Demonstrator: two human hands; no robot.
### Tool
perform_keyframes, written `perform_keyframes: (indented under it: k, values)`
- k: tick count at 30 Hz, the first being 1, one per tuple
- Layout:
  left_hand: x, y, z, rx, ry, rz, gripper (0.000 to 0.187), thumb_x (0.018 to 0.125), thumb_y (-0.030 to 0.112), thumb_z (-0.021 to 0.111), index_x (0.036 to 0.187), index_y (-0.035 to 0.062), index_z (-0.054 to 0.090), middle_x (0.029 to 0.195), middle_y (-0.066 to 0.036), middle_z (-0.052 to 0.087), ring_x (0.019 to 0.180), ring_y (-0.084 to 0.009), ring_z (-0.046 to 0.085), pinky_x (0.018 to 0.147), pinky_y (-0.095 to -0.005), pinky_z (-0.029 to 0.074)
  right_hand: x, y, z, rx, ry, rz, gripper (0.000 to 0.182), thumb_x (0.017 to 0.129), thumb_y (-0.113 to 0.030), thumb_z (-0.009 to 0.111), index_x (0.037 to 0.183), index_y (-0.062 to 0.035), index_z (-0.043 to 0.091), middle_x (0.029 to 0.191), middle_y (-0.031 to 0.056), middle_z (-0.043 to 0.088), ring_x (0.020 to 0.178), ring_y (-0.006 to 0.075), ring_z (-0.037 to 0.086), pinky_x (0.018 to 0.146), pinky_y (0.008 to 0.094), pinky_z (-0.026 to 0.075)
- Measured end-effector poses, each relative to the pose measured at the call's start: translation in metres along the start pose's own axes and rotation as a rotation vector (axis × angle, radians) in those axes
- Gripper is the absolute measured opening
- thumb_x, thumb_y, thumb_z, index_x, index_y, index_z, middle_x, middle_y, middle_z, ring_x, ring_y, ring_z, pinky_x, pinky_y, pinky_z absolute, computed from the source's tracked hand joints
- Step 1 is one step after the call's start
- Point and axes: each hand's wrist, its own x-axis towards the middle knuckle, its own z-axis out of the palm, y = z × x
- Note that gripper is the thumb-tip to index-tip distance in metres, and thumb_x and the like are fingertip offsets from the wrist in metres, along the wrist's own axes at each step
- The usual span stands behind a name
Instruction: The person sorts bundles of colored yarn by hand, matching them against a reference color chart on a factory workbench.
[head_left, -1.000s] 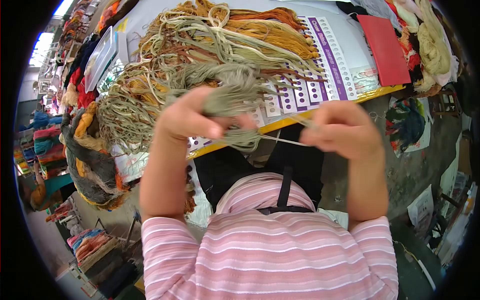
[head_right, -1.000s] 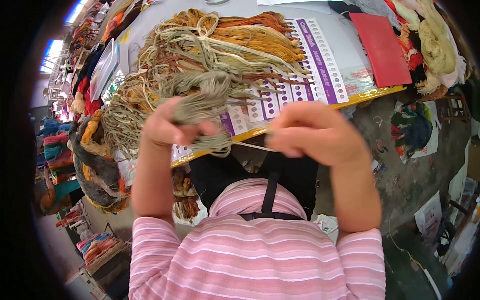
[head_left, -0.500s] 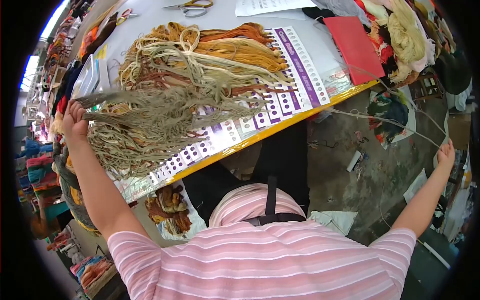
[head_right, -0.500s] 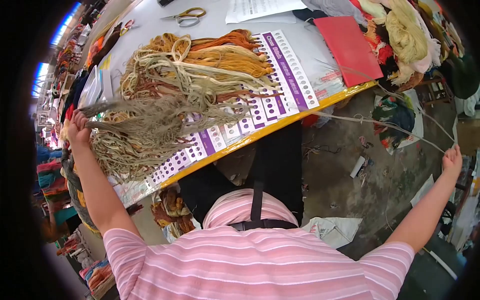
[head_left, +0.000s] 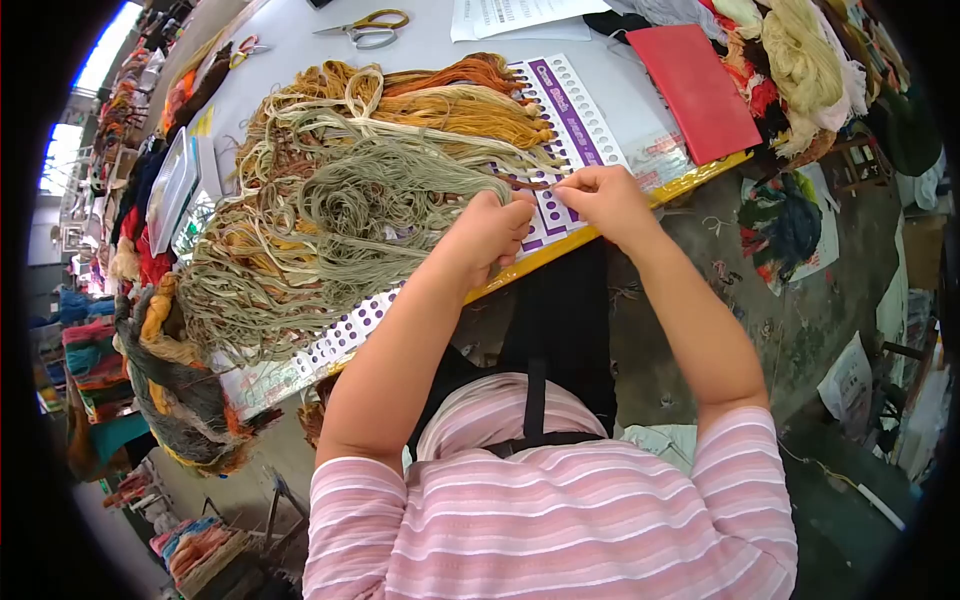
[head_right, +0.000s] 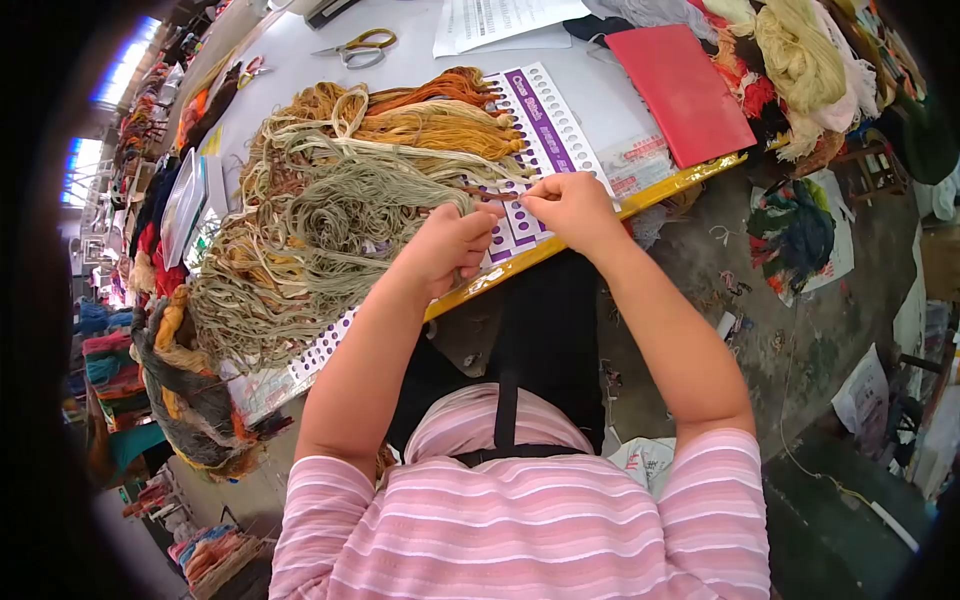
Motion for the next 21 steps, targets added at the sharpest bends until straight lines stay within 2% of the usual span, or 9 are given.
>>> perform_keyframes:
  k: [1, 7, 9, 12, 15, 16, 19, 20, 21]
  values:
    - [0.003, 0.0, 0.003, 0.039, 0.031, 0.01, 0.02, 0.089, 0.012, 0.053, 0.106, 0.0031, 0.053, 0.06, 0.006, 0.037, 0.044, -0.0043, 0.028, 0.04, -0.0219, 0.024, 0.002, 0.003, 0.004, -0.071, 0.019, -0.012, 0.018, 0.078, -0.017, 0.068, 0.082, -0.0001, 0.07, 0.062, 0.0039, 0.064, 0.057, 0.0088, 0.059, 0.054, 0.0253, 0.045]
    - [0.029, 0.001, 0.015, 0.293, 0.177, 0.114, 0.006, 0.087, 0.009, 0.053, 0.09, 0.0049, 0.057, 0.059, 0.004, 0.043, 0.041, -0.0045, 0.032, 0.036, -0.0245, 0.024, 0.003, 0.006, 0.007, 0.03, 0.067, 0.037, 0.014, 0.076, -0.016, 0.069, 0.082, -0.0031, 0.071, 0.062, 0.0049, 0.065, 0.057, 0.0113, 0.061, 0.056, 0.0263, 0.046]
    - [0.034, -0.001, 0.017, 0.33, 0.215, 0.137, 0.004, 0.086, 0.007, 0.054, 0.085, 0.0044, 0.057, 0.059, 0.003, 0.045, 0.04, -0.0047, 0.033, 0.035, -0.0249, 0.023, 0.002, 0.007, 0.008, 0.022, 0.089, -0.022, 0.014, 0.076, -0.015, 0.069, 0.083, -0.0029, 0.071, 0.067, 0.0051, 0.066, 0.06, 0.0119, 0.061, 0.057, 0.0259, 0.047]
    - [0.029, 0.005, 0.013, 0.152, 0.166, 0.061, 0.013, 0.081, 0.006, 0.059, 0.09, -0.003, 0.061, 0.062, -0.002, 0.053, 0.044, -0.0084, 0.043, 0.037, -0.0285, 0.029, -0.009, 0.006, 0.007, -0.078, 0.107, -0.189, 0.013, 0.076, -0.012, 0.068, 0.085, -0.0021, 0.07, 0.075, 0.0055, 0.066, 0.064, 0.0122, 0.062, 0.06, 0.0253, 0.047]
    - [0.028, 0.006, 0.017, 0.152, 0.195, 0.066, 0.014, 0.079, 0.003, 0.058, 0.091, -0.0037, 0.061, 0.065, -0.003, 0.055, 0.049, -0.01, 0.046, 0.042, -0.0273, 0.036, -0.012, 0.008, 0.005, -0.064, 0.079, -0.27, 0.013, 0.077, -0.009, 0.067, 0.086, -0.001, 0.07, 0.081, 0.0066, 0.065, 0.066, 0.0123, 0.061, 0.061, 0.0252, 0.047]
    - [0.029, 0.003, 0.019, 0.176, 0.224, 0.1, 0.014, 0.079, 0.004, 0.059, 0.091, -0.0033, 0.061, 0.065, -0.003, 0.055, 0.051, -0.0103, 0.048, 0.045, -0.0268, 0.037, -0.014, 0.011, 0.004, -0.032, 0.064, -0.273, 0.012, 0.077, -0.008, 0.067, 0.087, -0.0006, 0.07, 0.082, 0.0071, 0.065, 0.066, 0.0124, 0.061, 0.062, 0.0252, 0.047]
    - [0.031, -0.004, 0.015, 0.252, 0.332, 0.223, 0.016, 0.079, 0.006, 0.059, 0.093, -0.0024, 0.061, 0.069, -0.004, 0.057, 0.058, -0.0112, 0.05, 0.051, -0.0258, 0.041, -0.013, 0.012, 0.003, -0.015, 0.046, -0.253, 0.013, 0.079, -0.002, 0.065, 0.092, 0.0011, 0.069, 0.081, 0.0012, 0.061, 0.065, 0.005, 0.051, 0.059, 0.0209, 0.041]
    - [0.03, -0.004, 0.007, 0.276, 0.38, 0.278, 0.018, 0.078, 0.006, 0.059, 0.094, -0.002, 0.061, 0.07, -0.004, 0.058, 0.059, -0.0113, 0.051, 0.053, -0.0257, 0.042, -0.014, 0.012, 0.004, 0.012, 0.034, -0.167, 0.017, 0.079, 0.0, 0.064, 0.095, 0.0003, 0.068, 0.08, 0.0033, 0.059, 0.065, 0.007, 0.051, 0.06, 0.0214, 0.042]
    - [0.026, -0.003, -0.001, 0.299, 0.428, 0.332, 0.02, 0.078, 0.007, 0.06, 0.095, -0.0017, 0.061, 0.072, -0.004, 0.058, 0.061, -0.0114, 0.051, 0.054, -0.0257, 0.042, -0.015, 0.008, 0.003, -0.078, 0.047, -0.221, 0.016, 0.078, -0.002, 0.064, 0.094, -0.0006, 0.068, 0.081, 0.0053, 0.06, 0.068, 0.0117, 0.055, 0.062, 0.0248, 0.044]
